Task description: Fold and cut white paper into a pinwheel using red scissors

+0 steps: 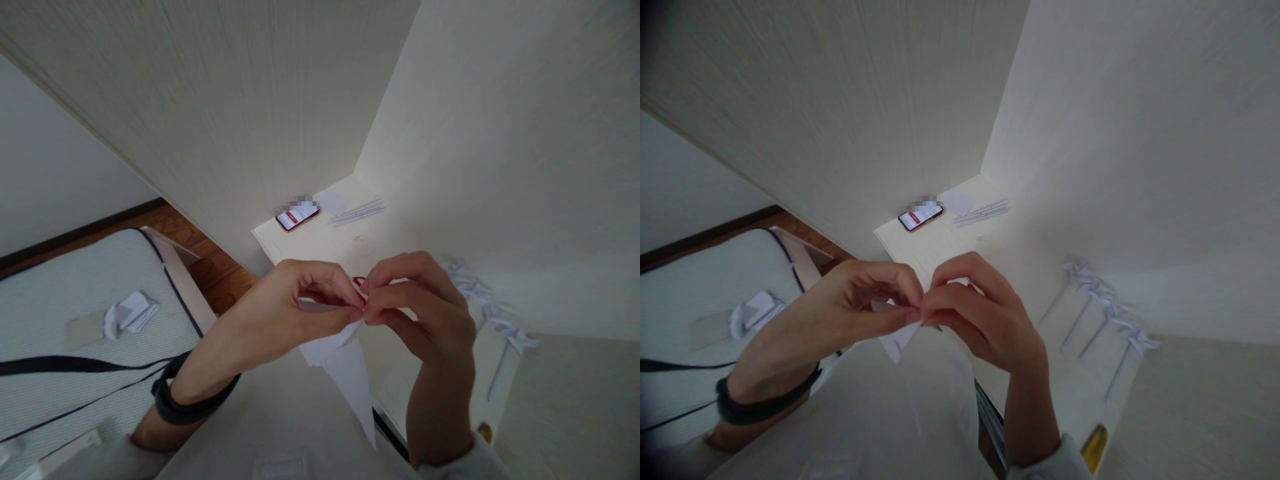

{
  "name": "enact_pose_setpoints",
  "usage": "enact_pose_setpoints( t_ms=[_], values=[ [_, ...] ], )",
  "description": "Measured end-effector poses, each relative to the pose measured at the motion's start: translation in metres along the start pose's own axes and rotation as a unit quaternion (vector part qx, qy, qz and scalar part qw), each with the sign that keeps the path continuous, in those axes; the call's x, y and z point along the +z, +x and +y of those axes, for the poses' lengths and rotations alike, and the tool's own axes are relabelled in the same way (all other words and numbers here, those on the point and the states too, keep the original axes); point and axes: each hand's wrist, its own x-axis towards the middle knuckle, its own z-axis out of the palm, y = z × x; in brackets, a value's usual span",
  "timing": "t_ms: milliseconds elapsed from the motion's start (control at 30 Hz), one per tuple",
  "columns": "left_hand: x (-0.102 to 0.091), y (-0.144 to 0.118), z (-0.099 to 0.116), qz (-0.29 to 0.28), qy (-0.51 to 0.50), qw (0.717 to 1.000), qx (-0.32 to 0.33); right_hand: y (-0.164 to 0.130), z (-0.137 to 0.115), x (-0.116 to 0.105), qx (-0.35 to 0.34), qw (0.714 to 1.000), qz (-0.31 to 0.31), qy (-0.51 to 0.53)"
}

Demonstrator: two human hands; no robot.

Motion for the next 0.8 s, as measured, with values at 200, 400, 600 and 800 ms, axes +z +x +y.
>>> enact_pose_setpoints(
  t_ms=[200, 400, 600, 800],
  values=[
    [0.004, -0.002, 0.001, 0.072, 0.033, 0.997, 0.023, 0.004, -0.001, 0.002, 0.028, 0.999, -0.003, -0.029],
    [0.006, -0.003, 0.004, 0.105, 0.054, 0.991, 0.065, 0.006, -0.002, 0.008, 0.061, 0.997, 0.052, 0.002],
    [0.006, -0.002, 0.0, 0.103, 0.049, 0.989, 0.094, 0.003, 0.0, 0.016, 0.086, 0.99, 0.106, 0.038],
    [0.008, -0.002, -0.003, 0.106, 0.048, 0.986, 0.123, 0.001, 0.0, 0.02, 0.067, 0.985, 0.155, 0.046]
  ],
)
